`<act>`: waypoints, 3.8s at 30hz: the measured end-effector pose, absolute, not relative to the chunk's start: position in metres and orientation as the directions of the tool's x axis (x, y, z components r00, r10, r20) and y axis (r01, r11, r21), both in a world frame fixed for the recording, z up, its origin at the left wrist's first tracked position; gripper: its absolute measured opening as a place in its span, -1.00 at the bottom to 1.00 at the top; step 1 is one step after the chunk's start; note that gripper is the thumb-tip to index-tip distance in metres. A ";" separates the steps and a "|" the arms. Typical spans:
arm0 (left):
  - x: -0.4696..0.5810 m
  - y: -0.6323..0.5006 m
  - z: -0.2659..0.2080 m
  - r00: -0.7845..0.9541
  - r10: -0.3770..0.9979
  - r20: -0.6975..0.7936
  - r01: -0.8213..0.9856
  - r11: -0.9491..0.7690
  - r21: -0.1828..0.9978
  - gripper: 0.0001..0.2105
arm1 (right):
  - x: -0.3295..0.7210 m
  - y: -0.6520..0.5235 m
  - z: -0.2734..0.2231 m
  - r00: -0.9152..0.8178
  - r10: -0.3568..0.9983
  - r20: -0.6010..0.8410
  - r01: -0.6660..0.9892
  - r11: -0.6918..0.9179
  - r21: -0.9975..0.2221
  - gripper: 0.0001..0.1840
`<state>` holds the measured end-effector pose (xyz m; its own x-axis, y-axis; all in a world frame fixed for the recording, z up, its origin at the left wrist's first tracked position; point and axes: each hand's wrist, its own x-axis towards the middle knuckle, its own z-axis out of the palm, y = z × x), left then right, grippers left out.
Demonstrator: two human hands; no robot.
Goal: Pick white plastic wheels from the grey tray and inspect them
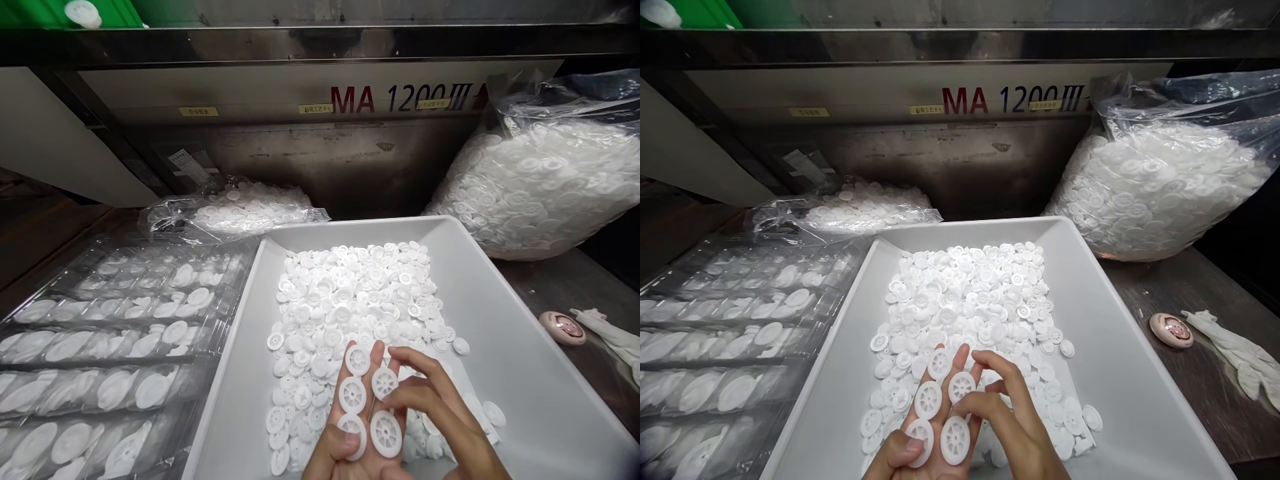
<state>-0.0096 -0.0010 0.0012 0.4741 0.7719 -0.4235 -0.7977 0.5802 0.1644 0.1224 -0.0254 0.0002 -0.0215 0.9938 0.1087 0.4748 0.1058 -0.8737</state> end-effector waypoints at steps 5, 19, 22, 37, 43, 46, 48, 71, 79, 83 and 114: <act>-0.003 0.001 0.006 0.457 0.793 -0.402 -0.824 0.548 0.145 -0.22 | 0.120 -0.021 0.005 0.112 0.979 0.167 0.460 0.098 -0.882 -0.66; -0.008 -0.003 0.004 0.528 0.805 -0.272 -0.795 0.581 0.177 -0.50 | 0.125 -0.016 0.001 0.074 0.969 0.234 0.497 0.167 -0.851 -0.62; -0.008 -0.002 0.004 0.542 0.810 -0.223 -0.796 0.580 0.174 -0.49 | 0.124 -0.016 0.002 0.113 0.962 0.250 0.505 0.161 -0.848 -0.66; -0.006 0.000 0.002 0.543 0.796 -0.266 -0.786 0.594 0.172 -0.60 | 0.129 -0.016 0.003 0.136 0.956 0.261 0.527 0.153 -0.836 -0.66; -0.011 0.000 -0.001 0.574 0.762 -0.301 -0.752 0.636 0.176 -0.61 | 0.123 -0.019 0.009 0.076 0.954 0.290 0.585 0.193 -0.788 -0.65; -0.013 -0.001 -0.003 0.604 0.736 -0.304 -0.734 0.663 0.146 -0.60 | 0.121 -0.018 0.010 -0.086 0.910 0.406 0.652 0.359 -0.668 -0.58; -0.014 -0.002 -0.005 0.616 0.727 -0.303 -0.725 0.674 0.143 -0.60 | 0.120 -0.018 0.009 -0.179 0.881 0.439 0.682 0.432 -0.589 -0.54; -0.017 -0.004 -0.008 0.602 0.706 -0.373 -0.711 0.687 0.154 -0.56 | 0.112 -0.023 0.011 -0.035 0.894 0.447 0.629 0.367 -0.685 -0.72; 0.000 -0.001 0.013 0.494 0.836 -0.241 -0.844 0.527 0.100 -0.60 | 0.114 -0.019 0.009 0.045 0.878 0.476 0.634 0.343 -0.693 -0.79; 0.001 -0.001 0.012 0.506 0.830 -0.233 -0.842 0.534 0.071 -0.57 | 0.113 -0.022 0.004 0.056 0.900 0.433 0.641 0.300 -0.706 -0.78; -0.003 -0.001 0.009 0.540 0.822 -0.180 -0.829 0.556 0.057 -0.54 | 0.115 -0.022 0.006 0.047 0.925 0.378 0.646 0.261 -0.717 -0.66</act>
<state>-0.0028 -0.0014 0.0094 0.5397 0.8225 -0.1797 -0.8290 0.5564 0.0569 0.1148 -0.0224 0.0061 0.0470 0.9245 0.3783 0.6459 0.2607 -0.7175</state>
